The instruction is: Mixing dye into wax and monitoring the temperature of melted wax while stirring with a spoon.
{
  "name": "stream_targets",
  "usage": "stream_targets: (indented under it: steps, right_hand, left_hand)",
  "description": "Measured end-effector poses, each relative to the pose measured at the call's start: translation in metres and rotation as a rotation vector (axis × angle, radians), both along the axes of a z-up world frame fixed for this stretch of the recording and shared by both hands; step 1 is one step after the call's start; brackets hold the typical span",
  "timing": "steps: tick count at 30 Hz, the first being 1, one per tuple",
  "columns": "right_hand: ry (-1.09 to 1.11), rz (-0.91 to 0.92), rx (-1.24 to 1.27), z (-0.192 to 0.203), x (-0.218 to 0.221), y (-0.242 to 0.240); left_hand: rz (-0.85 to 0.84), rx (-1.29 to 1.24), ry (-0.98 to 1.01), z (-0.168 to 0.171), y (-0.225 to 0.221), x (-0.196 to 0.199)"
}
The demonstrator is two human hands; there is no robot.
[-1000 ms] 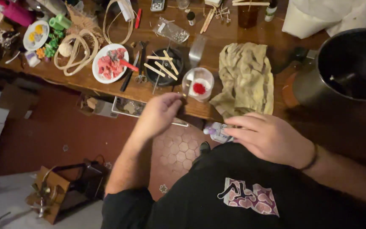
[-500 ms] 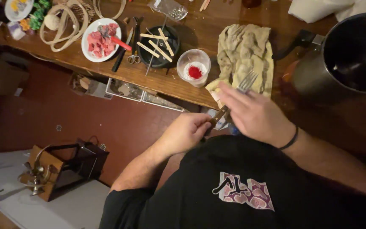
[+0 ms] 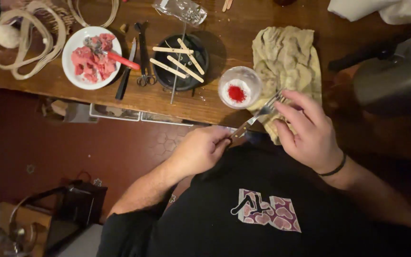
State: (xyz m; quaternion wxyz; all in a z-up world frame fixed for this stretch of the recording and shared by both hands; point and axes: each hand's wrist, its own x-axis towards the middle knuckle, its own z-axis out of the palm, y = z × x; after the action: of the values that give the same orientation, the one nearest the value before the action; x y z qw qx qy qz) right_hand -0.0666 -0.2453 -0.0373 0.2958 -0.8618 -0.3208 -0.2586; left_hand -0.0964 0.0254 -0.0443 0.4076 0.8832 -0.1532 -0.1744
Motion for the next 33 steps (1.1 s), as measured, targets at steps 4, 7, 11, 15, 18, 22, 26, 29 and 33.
stream_targets:
  steps: [4,7,11,15,18,22,26,29,33]
  right_hand:
    - [0.043,-0.076,0.035,-0.009,0.001,0.028]
    - [0.060,-0.132,0.055,-0.014,-0.001,0.044]
    - [0.139,-0.092,0.149,-0.004,-0.004,0.066]
    - [0.175,-0.100,0.172,-0.001,-0.008,0.073]
    - [0.177,-0.126,0.149,-0.006,-0.012,0.071]
    - [0.010,-0.089,-0.287,0.007,-0.016,0.073]
    - [-0.006,0.109,-0.420,0.021,-0.019,0.075]
    - [-0.020,0.082,-0.474,0.014,-0.017,0.043]
    - [0.434,0.014,-0.270,0.022,-0.007,-0.015]
  left_hand:
    - [-0.090,-0.036,-0.054,-0.006,0.029,0.013]
    - [-0.129,-0.048,-0.101,-0.008,0.045,0.021]
    - [-0.195,-0.041,-0.183,-0.014,0.060,0.032]
    - [-0.238,-0.050,-0.178,-0.015,0.070,0.042]
    - [-0.251,-0.082,-0.190,-0.021,0.071,0.046]
    - [-0.297,-0.166,-0.183,-0.019,0.065,0.046]
    - [-0.381,-0.484,-0.193,-0.010,0.051,0.041]
    - [-0.245,-0.554,-0.162,-0.013,0.049,0.043]
    - [-0.034,-0.359,-0.317,-0.036,0.033,0.046]
